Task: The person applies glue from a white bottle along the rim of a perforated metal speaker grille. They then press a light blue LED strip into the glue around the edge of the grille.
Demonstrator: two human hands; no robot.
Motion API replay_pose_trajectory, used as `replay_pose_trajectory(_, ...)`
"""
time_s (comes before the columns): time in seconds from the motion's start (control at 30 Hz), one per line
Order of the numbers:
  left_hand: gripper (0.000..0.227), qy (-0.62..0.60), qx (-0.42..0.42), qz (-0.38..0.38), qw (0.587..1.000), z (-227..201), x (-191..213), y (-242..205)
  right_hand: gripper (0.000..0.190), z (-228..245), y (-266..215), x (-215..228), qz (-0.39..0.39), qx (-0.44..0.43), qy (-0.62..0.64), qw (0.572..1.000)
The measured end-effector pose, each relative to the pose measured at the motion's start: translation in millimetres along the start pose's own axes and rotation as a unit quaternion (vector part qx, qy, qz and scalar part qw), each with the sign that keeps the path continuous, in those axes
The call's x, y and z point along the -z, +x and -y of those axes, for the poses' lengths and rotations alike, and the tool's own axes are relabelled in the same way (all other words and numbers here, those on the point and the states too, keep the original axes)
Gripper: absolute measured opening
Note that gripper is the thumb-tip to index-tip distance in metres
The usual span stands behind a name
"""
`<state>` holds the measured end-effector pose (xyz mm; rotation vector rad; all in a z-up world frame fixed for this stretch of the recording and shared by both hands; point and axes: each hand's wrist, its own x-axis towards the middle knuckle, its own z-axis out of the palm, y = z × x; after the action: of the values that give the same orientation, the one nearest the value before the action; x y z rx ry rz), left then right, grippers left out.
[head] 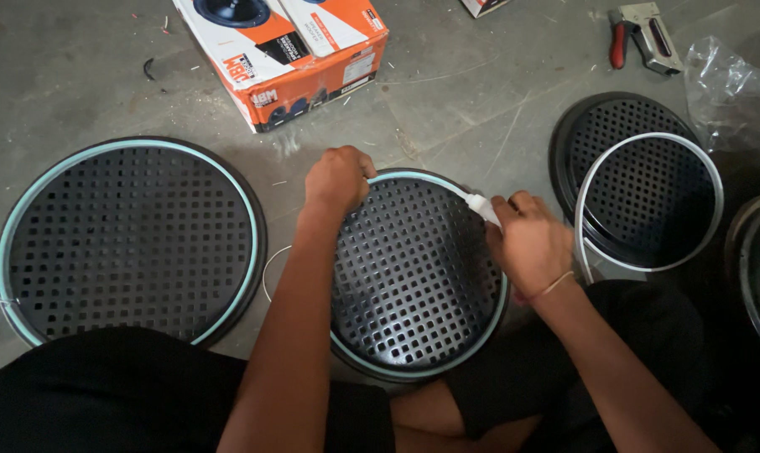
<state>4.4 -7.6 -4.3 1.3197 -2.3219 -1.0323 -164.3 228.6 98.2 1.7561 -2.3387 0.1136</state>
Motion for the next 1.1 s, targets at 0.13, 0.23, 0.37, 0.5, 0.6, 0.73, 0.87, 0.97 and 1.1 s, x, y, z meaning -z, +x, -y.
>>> replay_pose_trajectory(0.13,0.023,0.003,0.0,0.0,1.0,0.3,-1.5,-0.7,0.032,-6.2,-5.8,5.0,0.022,-0.02,-0.012,0.999)
replay_pose_trajectory(0.23,0.024,-0.004,-0.002,0.001,1.0,1.3,-1.7,-0.7,0.033,-13.8,-17.2,7.7,0.025,-0.058,-0.002,0.998)
replay_pose_trajectory(0.37,0.03,-0.019,-0.028,0.029,0.999,7.2,3.6,-0.4,0.03,-29.1,-27.8,7.4,0.034,-0.091,0.075,0.992)
replay_pose_trajectory(0.5,0.047,0.021,-0.041,0.082,0.996,10.4,11.4,0.1,0.03,-28.6,-25.0,-0.8,-0.032,-0.018,0.195,0.98)
replay_pose_trajectory(0.6,0.053,0.02,-0.028,0.087,0.996,10.5,16.7,-4.1,0.03,-12.1,-15.9,-11.7,0.022,-0.084,0.298,0.951)
replay_pose_trajectory(0.73,0.045,0.008,-0.019,0.07,0.997,11.8,19.6,-8.6,0.033,13.2,-6.2,-24.5,0.069,-0.135,0.362,0.92)
replay_pose_trajectory(0.87,0.025,-0.033,-0.007,0.035,0.999,20.0,18.8,-6.5,0.029,23.2,-5.1,-27.0,-0.007,0.007,0.242,0.97)
replay_pose_trajectory(0.97,0.018,-0.045,-0.023,0.005,0.999,27.0,13.3,-2.3,0.028,28.2,-6.4,-24.4,0.006,-0.001,0.201,0.98)
replay_pose_trajectory(1.1,0.018,-0.042,-0.042,-0.002,0.998,31.4,7.4,0.9,0.024,37.1,-4.0,-16.6,0.029,-0.017,0.165,0.986)
